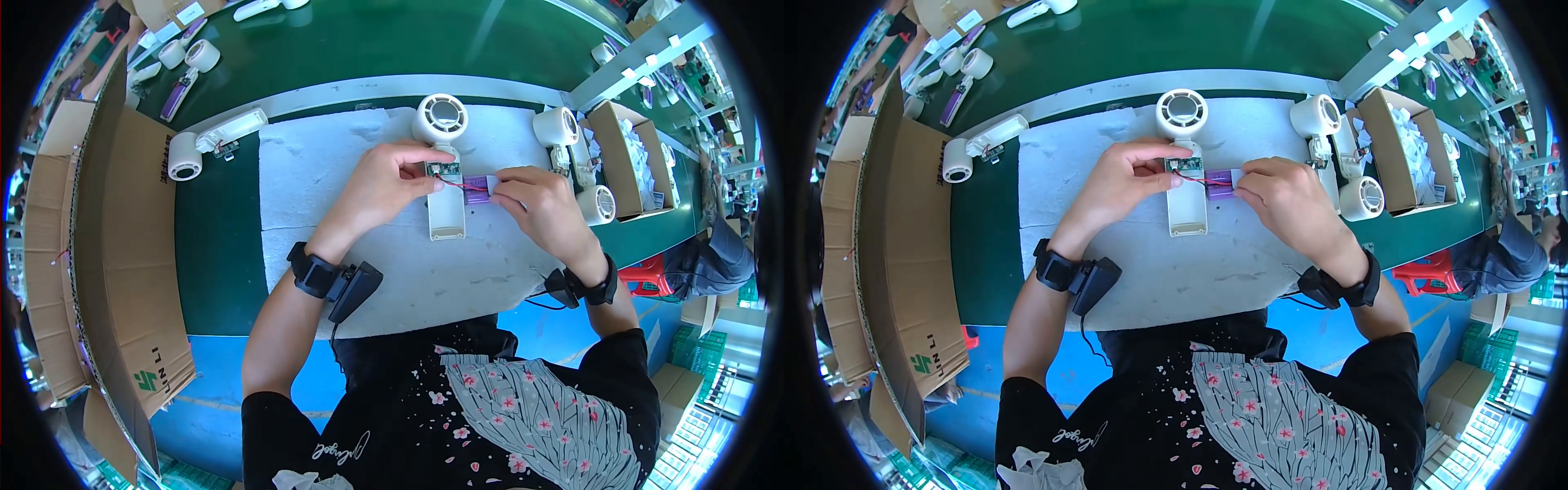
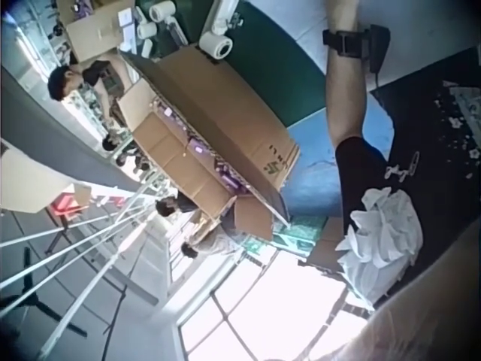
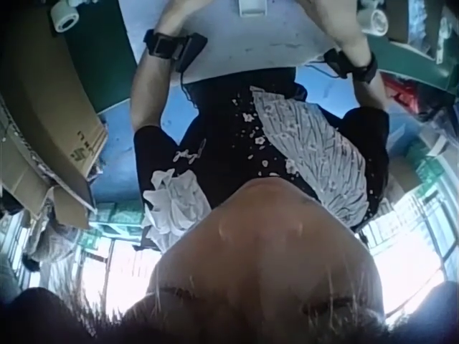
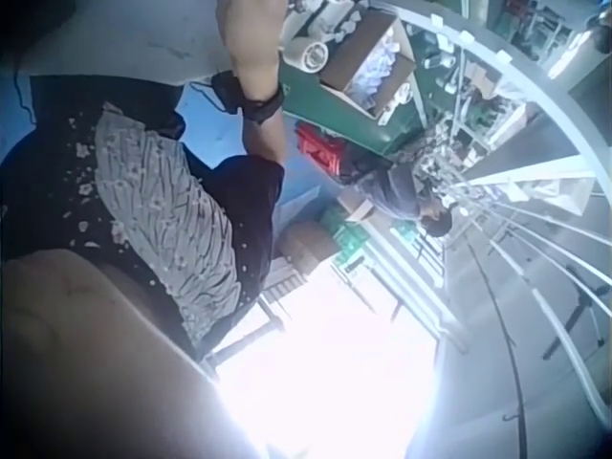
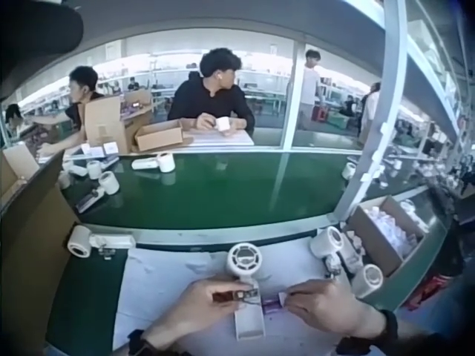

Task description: The person assembles a handheld fan by connecting a circuit board to a battery pack and fitting them into the plastic housing. After testing the connection, the person sets the unit aside and repeats the process with new components.

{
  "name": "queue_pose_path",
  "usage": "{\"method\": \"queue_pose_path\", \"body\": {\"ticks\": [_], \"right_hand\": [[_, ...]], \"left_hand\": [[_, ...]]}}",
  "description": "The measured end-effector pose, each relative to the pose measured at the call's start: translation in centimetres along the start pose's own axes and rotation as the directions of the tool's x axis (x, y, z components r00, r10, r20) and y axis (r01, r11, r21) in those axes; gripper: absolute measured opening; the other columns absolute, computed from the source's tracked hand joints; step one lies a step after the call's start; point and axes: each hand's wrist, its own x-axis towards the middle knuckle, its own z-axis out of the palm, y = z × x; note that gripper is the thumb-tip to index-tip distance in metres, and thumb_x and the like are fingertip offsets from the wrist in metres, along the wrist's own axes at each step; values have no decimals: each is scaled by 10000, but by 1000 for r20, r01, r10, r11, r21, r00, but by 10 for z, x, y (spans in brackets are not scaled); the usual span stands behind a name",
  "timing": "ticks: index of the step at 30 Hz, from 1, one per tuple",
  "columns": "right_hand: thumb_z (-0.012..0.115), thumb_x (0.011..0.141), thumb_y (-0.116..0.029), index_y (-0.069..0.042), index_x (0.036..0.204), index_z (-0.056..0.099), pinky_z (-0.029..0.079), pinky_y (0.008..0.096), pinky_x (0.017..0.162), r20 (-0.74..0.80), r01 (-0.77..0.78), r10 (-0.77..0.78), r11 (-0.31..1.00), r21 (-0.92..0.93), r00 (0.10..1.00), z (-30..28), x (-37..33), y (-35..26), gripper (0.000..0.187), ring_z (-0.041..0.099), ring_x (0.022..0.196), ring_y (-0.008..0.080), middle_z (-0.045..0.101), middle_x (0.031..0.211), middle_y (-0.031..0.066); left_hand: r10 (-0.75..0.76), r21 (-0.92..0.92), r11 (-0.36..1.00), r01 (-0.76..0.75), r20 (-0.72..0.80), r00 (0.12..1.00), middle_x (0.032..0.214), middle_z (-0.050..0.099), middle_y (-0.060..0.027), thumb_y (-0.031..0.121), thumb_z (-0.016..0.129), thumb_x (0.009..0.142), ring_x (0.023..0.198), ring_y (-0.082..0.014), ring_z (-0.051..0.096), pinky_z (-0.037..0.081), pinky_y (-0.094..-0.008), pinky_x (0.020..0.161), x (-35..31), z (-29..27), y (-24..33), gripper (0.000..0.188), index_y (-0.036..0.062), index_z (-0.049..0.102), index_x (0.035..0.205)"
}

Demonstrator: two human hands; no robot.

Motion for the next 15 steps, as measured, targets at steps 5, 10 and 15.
{"method": "queue_pose_path", "body": {"ticks": [5, 10, 15], "right_hand": [[688, 749, -7, 28, 816, 633, 534, 368, 726, -41, -8, 8, 1000, 11, 999, 3, -2, -1, 94, 643, 833, 299, 646, 965, 140], [635, 765, 16, 14, 878, 570, 513, 377, 710, 30, 12, -8, 992, -129, 1000, 13, 1, -1, 130, 606, 834, 296, 573, 1004, 127], [583, 797, -24, 21, 935, 549, 498, 412, 700, 6, -11, 11, 995, -101, 1000, 10, -2, 14, 149, 588, 821, 337, 549, 1060, 146]], "left_hand": [[-1, 18, 1000, 1, 1, 1000, 1019, 678, -28, -8, 677, 818, 766, -60, 590, 494, -217, 723, 1, 0, 1, 329, 67, 681, 1139], [-18, 63, 998, 23, -71, 997, 996, 680, -30, -33, 650, 792, 733, -52, 575, 486, -209, 691, -1, 8, 8, 331, 62, 696, 1105], [0, 87, 996, 9, -101, 995, 991, 681, -41, -41, 638, 776, 726, -52, 579, 487, -209, 679, -1, 9, 8, 320, 50, 707, 1074]]}}
